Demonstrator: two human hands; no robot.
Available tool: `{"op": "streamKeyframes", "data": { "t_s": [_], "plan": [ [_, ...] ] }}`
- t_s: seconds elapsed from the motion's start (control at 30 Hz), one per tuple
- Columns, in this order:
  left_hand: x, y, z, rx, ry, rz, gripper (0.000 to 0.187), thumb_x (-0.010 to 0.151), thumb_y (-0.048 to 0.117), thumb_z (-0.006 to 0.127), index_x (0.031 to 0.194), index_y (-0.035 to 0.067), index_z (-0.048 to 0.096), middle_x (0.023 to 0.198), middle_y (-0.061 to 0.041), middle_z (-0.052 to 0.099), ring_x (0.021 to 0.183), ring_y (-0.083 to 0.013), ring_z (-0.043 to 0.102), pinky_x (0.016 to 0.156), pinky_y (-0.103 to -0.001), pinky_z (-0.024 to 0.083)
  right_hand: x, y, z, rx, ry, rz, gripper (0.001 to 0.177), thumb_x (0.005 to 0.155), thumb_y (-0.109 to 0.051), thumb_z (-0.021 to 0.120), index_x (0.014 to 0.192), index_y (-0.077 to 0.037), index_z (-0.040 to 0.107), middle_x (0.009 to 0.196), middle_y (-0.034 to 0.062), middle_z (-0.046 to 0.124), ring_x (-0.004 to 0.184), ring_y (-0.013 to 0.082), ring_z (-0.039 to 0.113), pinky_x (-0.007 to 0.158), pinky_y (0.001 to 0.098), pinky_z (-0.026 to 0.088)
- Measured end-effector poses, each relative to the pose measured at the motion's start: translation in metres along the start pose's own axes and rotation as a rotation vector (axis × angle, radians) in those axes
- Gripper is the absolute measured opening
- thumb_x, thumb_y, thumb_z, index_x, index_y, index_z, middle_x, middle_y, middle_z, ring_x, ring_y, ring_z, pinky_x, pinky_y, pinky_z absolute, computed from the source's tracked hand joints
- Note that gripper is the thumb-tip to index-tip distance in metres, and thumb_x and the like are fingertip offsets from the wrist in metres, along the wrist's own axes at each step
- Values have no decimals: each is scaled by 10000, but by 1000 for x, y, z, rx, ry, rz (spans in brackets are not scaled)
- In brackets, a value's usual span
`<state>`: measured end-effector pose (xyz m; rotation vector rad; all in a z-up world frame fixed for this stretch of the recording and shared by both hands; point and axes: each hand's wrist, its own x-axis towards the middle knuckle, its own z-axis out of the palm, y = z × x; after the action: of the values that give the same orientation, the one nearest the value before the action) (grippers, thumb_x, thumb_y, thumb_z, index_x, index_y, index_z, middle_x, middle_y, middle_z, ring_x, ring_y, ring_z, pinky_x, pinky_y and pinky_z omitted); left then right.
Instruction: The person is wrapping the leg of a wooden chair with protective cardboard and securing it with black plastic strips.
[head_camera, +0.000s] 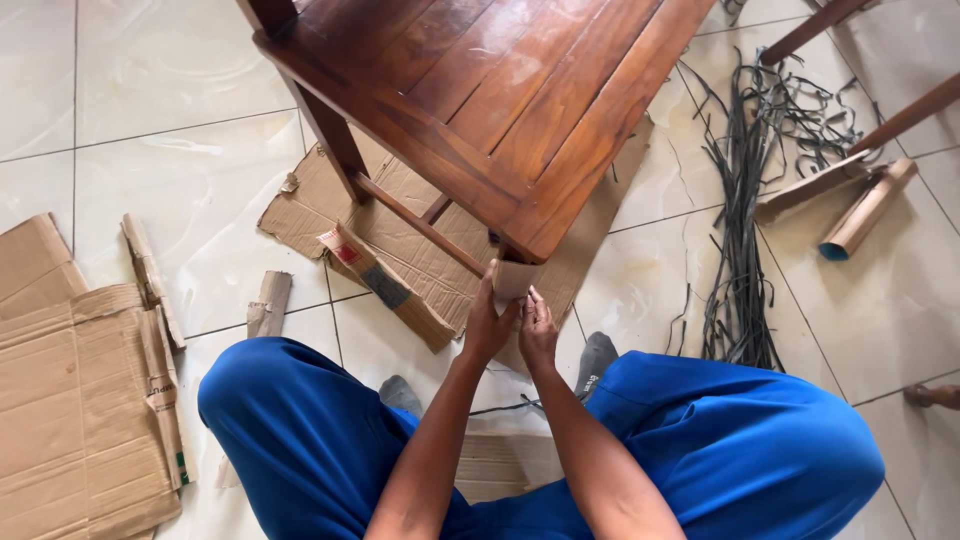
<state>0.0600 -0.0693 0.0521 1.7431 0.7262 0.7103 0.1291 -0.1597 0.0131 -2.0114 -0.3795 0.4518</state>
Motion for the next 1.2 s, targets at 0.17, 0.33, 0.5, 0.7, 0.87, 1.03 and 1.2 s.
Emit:
{"op": "streamKeyframes", "data": {
  "t_s": [0.17,0.33,0.5,0.7,0.87,1.03,1.2],
  "plan": [
    [-1,4,0,29,70,18,951,785,162,852,1602,156,365,1472,-224,534,1314,-448,551,1034,-516,521,6,13,2,-50,75,-81,400,1100,-392,469,1428,-210,609,1136,236,680,1152,460,637,1005,547,495],
    [-5,-6,0,62,127,26,947,758,247,903,1565,154,417,1404,-216,578,1269,-439,588,969,-520,564,11,20,4,-43,117,-103,366,1096,-367,492,1389,-183,615,1124,203,674,1117,426,655,979,524,520],
    [-7,-8,1,35,151,47,847,843,260,852,1579,220,435,1394,-137,597,1239,-380,631,936,-440,591,21,25,18,6,101,-247,617,867,-284,677,1459,-207,521,1453,109,519,1252,334,610,991,402,549],
    [-8,-3,-6,-49,139,24,665,964,278,728,1568,215,459,1407,-149,596,1231,-424,625,907,-447,606,7,-21,20,49,135,-460,671,933,-278,651,1536,-93,422,1440,189,560,1356,373,536,1163,487,417],
    [-7,-6,-5,-15,146,-6,519,1007,311,666,1495,178,550,1340,-171,644,1197,-427,647,892,-449,613,3,-37,16,-42,172,-441,703,910,-288,712,1509,-49,431,1363,227,578,1272,418,583,1081,536,476],
    [-17,-21,-4,22,171,-74,452,1023,346,634,1449,197,601,1332,-145,660,1194,-385,658,902,-435,607,7,-24,14,-196,154,-344,691,858,-395,793,1413,-100,505,1194,165,660,1151,380,669,968,544,557],
    [-30,-37,-6,93,257,-123,434,1064,449,540,1393,182,633,1238,-132,669,1126,-368,686,884,-449,607,11,3,20,-168,223,-429,828,740,-595,898,1271,-62,553,1078,192,641,1028,457,674,885,564,558]
  ]
}}
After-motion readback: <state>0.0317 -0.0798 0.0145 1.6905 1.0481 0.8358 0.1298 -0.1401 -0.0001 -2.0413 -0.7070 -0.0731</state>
